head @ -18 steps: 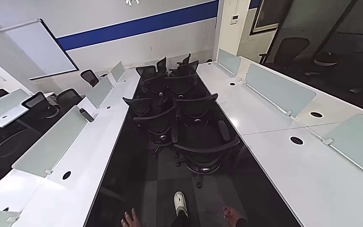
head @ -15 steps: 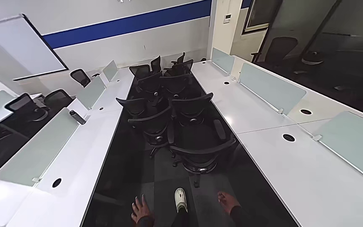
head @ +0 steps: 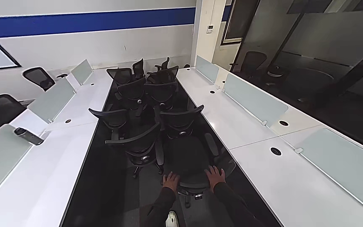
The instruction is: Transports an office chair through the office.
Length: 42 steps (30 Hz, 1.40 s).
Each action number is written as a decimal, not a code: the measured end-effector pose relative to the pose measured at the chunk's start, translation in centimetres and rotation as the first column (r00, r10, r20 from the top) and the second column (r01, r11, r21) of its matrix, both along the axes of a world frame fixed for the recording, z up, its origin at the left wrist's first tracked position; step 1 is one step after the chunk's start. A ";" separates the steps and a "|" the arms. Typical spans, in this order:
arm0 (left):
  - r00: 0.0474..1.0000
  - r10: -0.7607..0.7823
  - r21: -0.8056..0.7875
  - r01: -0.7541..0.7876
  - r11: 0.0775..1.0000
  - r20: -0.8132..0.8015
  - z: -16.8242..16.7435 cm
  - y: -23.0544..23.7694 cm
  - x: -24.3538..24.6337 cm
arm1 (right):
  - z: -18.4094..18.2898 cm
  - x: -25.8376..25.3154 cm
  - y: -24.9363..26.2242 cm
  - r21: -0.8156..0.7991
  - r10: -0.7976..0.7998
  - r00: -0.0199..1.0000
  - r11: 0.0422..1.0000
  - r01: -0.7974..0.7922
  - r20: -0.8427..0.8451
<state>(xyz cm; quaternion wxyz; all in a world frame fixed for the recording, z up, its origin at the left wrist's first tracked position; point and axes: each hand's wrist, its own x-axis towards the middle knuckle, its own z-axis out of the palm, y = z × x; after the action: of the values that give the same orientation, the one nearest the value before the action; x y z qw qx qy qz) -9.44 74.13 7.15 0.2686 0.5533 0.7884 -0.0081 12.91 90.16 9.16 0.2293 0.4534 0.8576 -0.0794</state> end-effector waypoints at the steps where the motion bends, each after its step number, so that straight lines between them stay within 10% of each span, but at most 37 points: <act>1: 0.996 -0.090 -0.039 0.090 0.995 -0.005 -0.8 1.2 -0.6 | -0.5 -0.3 0.5 -0.023 0.035 0.998 0.999 -0.034 0.051; 5: 0.972 -0.235 -0.026 0.234 0.972 -0.033 -1.7 2.2 -1.8 | -0.4 -0.2 1.0 -0.087 0.134 0.986 0.988 -0.126 0.100; 10: 0.954 -0.183 0.634 0.296 0.715 -0.239 -6.5 0.2 -2.2 | -3.5 3.0 0.4 0.234 0.342 0.902 0.930 -0.284 -0.265; 19: 0.927 -0.150 0.772 0.369 0.518 -0.343 -8.1 1.0 -3.2 | -5.9 3.7 1.5 0.605 0.579 0.751 0.734 -0.309 -0.318; 34: 0.920 -0.140 0.789 0.387 0.477 -0.367 -8.6 1.1 -3.3 | -5.4 3.6 1.0 0.616 0.548 0.782 0.735 -0.282 -0.296; 42: 0.949 -0.182 0.620 0.308 0.722 -0.259 -6.4 0.1 -2.5 | -4.0 2.6 -0.3 0.343 0.319 0.935 0.905 -0.252 -0.154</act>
<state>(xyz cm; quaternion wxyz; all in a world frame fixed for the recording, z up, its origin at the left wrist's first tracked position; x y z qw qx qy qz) -11.93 74.21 0.79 -0.0167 0.7085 0.6817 0.1818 15.50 89.88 5.11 0.0723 0.3424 0.9355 0.0477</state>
